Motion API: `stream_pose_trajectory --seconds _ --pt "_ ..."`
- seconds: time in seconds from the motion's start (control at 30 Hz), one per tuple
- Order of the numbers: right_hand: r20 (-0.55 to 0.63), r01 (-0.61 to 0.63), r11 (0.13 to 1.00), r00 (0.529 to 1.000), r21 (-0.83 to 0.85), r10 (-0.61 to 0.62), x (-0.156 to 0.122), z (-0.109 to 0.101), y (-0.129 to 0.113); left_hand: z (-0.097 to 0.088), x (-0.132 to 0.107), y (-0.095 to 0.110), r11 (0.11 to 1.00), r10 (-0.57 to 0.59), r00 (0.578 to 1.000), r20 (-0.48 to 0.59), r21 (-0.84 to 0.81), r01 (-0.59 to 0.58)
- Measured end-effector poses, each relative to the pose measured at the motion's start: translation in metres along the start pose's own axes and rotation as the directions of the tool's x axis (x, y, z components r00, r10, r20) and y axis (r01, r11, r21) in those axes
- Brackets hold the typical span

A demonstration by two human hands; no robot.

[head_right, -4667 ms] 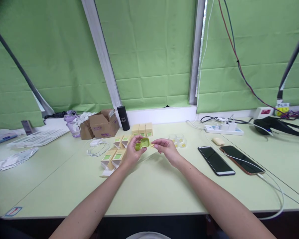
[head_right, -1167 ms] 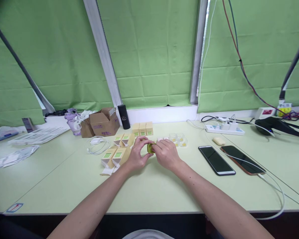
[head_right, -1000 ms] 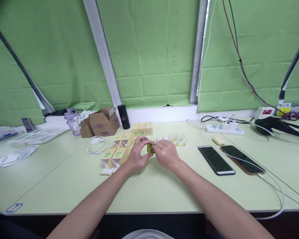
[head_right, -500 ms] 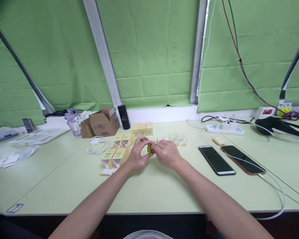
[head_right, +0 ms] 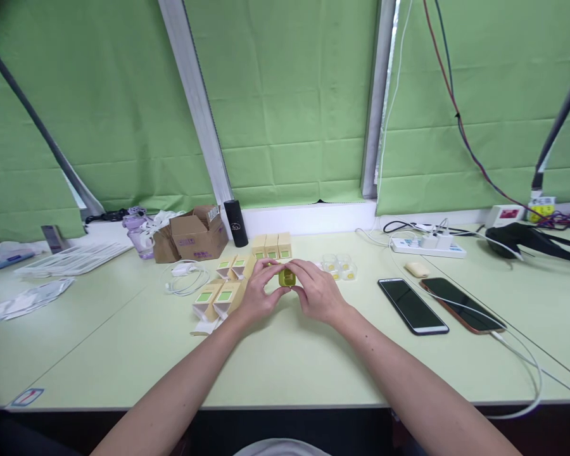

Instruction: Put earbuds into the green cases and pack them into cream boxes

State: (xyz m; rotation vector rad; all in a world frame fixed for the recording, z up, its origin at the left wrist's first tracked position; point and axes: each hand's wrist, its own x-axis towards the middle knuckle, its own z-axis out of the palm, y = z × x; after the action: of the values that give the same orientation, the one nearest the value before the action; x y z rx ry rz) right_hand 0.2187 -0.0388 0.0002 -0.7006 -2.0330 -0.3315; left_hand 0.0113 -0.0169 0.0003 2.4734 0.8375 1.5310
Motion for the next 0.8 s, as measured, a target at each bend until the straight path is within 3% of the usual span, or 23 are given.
stream_pose_trajectory --seconds 0.2,0.5,0.8 --pt "0.007 -0.046 0.996 0.999 0.077 0.045 -0.002 0.005 0.002 0.002 -0.001 0.005 0.989 -0.103 0.995 -0.014 -0.111 0.101" --pt "-0.098 -0.18 0.943 0.972 0.28 0.215 -0.005 0.011 0.004 -0.001 0.005 0.007 0.982 -0.142 0.987 -0.07 -0.132 0.132" --pt "-0.091 -0.162 0.949 0.977 0.272 0.193 -0.006 0.014 0.001 0.007 0.005 -0.001 0.936 -0.288 0.958 -0.02 -0.217 0.277"
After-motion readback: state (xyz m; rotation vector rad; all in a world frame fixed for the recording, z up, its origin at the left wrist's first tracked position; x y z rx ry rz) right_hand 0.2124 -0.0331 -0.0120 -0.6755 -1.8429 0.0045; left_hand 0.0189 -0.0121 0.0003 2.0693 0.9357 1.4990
